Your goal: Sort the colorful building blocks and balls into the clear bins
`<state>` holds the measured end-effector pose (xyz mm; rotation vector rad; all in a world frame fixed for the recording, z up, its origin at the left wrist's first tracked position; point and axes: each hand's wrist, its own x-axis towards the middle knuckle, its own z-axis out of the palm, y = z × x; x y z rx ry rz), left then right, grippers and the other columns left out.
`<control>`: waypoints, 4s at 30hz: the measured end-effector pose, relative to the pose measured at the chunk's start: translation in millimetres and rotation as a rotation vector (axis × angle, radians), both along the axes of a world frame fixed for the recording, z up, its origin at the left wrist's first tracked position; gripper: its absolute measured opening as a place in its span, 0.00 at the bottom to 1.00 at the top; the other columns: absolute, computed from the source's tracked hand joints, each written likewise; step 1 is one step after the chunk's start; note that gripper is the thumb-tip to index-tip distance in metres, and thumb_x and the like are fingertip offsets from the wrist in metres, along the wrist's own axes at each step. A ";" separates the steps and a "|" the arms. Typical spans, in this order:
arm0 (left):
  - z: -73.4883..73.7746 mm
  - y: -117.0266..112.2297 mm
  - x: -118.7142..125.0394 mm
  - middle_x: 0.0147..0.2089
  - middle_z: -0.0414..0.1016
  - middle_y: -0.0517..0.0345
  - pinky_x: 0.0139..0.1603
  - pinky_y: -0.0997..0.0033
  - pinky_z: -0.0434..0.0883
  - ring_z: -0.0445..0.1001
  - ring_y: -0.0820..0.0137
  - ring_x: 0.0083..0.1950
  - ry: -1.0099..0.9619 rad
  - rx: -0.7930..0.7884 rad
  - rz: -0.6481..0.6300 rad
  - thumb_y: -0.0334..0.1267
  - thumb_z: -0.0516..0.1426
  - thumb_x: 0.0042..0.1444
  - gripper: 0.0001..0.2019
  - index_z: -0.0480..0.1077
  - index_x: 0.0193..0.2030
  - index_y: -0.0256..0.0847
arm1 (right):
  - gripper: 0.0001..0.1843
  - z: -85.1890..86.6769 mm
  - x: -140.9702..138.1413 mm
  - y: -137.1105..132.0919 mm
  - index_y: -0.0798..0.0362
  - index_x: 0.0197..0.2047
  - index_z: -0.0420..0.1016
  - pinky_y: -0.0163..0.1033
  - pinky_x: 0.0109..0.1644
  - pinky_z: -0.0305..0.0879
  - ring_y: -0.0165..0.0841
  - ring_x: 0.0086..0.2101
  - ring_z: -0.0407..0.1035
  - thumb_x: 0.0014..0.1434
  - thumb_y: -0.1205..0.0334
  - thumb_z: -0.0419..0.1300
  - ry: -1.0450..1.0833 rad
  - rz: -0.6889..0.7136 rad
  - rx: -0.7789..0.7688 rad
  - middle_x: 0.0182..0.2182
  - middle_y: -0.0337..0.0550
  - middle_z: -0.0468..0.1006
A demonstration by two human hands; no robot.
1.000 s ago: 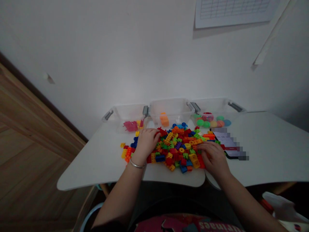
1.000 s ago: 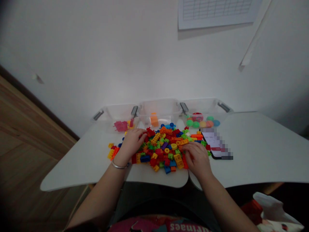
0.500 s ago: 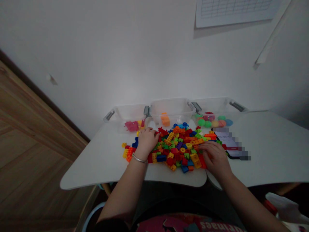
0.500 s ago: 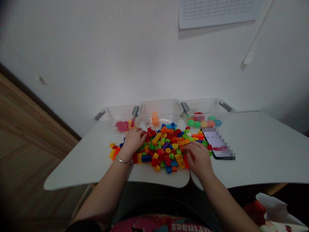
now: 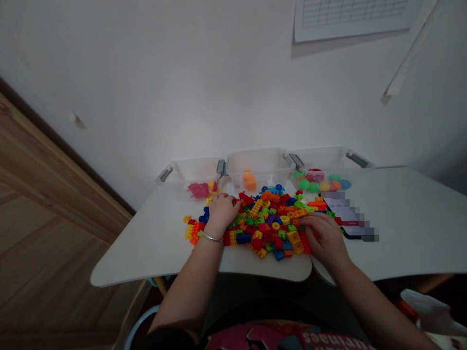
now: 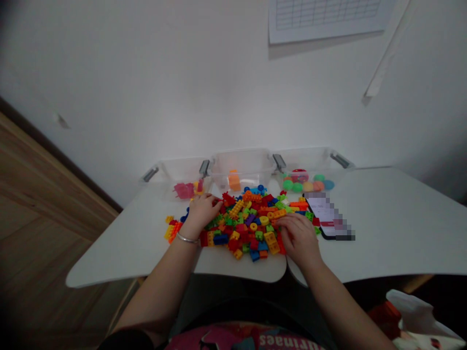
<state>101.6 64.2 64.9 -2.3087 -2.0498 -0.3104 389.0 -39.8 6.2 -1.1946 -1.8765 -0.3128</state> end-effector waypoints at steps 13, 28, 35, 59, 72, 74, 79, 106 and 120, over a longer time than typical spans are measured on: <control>0.0 8.3 -3.1 0.48 0.78 0.46 0.55 0.55 0.67 0.73 0.54 0.53 -0.036 0.016 -0.032 0.43 0.57 0.60 0.12 0.79 0.43 0.44 | 0.10 -0.7 0.2 0.6 0.50 0.39 0.75 0.50 0.51 0.67 0.39 0.43 0.72 0.60 0.70 0.54 -0.005 -0.003 -0.008 0.36 0.40 0.82; 15.3 1.0 20.6 0.57 0.73 0.56 0.63 0.63 0.65 0.70 0.63 0.58 -0.063 0.026 -0.447 0.34 0.57 0.58 0.17 0.74 0.54 0.48 | 0.09 -1.1 0.9 -0.1 0.50 0.39 0.75 0.49 0.51 0.67 0.39 0.43 0.71 0.60 0.69 0.55 -0.007 -0.001 -0.004 0.36 0.41 0.82; 19.2 -2.0 28.1 0.54 0.75 0.54 0.60 0.63 0.67 0.71 0.62 0.55 -0.068 -0.015 -0.360 0.35 0.56 0.59 0.13 0.77 0.49 0.47 | 0.10 -0.1 -0.9 -1.0 0.49 0.39 0.76 0.50 0.51 0.67 0.39 0.43 0.72 0.59 0.69 0.55 0.030 0.005 -0.027 0.36 0.42 0.82; 33.2 3.8 -5.9 0.50 0.73 0.53 0.42 0.71 0.78 0.78 0.73 0.39 -1.066 0.419 -0.184 0.34 0.50 0.63 0.23 0.60 0.65 0.45 | 0.10 -1.1 0.2 -0.2 0.48 0.38 0.77 0.50 0.51 0.68 0.40 0.43 0.72 0.58 0.68 0.55 0.041 -0.007 -0.048 0.37 0.41 0.82; 32.8 23.8 -62.0 0.43 0.73 0.55 0.50 0.67 0.73 0.74 0.70 0.43 -0.925 0.897 0.080 0.32 0.55 0.56 0.11 0.71 0.45 0.40 | 0.10 2.4 -2.0 -1.1 0.48 0.37 0.77 0.50 0.50 0.68 0.39 0.42 0.72 0.59 0.68 0.55 0.050 0.008 -0.045 0.36 0.41 0.82; 33.0 26.0 -62.9 0.42 0.73 0.55 0.48 0.69 0.73 0.74 0.71 0.42 -0.910 0.890 0.099 0.31 0.55 0.56 0.09 0.69 0.44 0.40 | 0.10 2.6 -2.2 -1.0 0.48 0.37 0.77 0.50 0.50 0.68 0.39 0.42 0.73 0.59 0.68 0.55 0.056 0.004 -0.048 0.36 0.41 0.82; 31.7 36.6 -63.6 0.40 0.72 0.57 0.46 0.70 0.73 0.74 0.71 0.40 -0.852 0.853 0.122 0.31 0.54 0.56 0.06 0.65 0.42 0.41 | 0.11 1.5 -1.4 -0.9 0.48 0.38 0.77 0.50 0.50 0.68 0.39 0.43 0.73 0.59 0.68 0.54 0.052 -0.002 -0.053 0.36 0.41 0.82; 59.5 3.1 -49.1 0.49 0.79 0.54 0.57 0.60 0.66 0.74 0.62 0.53 -0.533 0.590 -0.037 0.38 0.51 0.60 0.13 0.75 0.46 0.42 | 0.10 1.4 -0.9 -0.3 0.49 0.38 0.76 0.48 0.51 0.67 0.38 0.43 0.72 0.60 0.69 0.54 0.026 0.021 -0.037 0.37 0.40 0.82; 15.6 -52.8 0.1 0.48 0.79 0.56 0.58 0.56 0.65 0.73 0.59 0.53 -0.098 0.185 -0.242 0.39 0.57 0.61 0.12 0.75 0.51 0.48 | 0.09 1.2 -0.2 -0.4 0.50 0.38 0.75 0.48 0.50 0.68 0.39 0.42 0.72 0.60 0.70 0.55 -0.002 0.004 0.001 0.36 0.40 0.82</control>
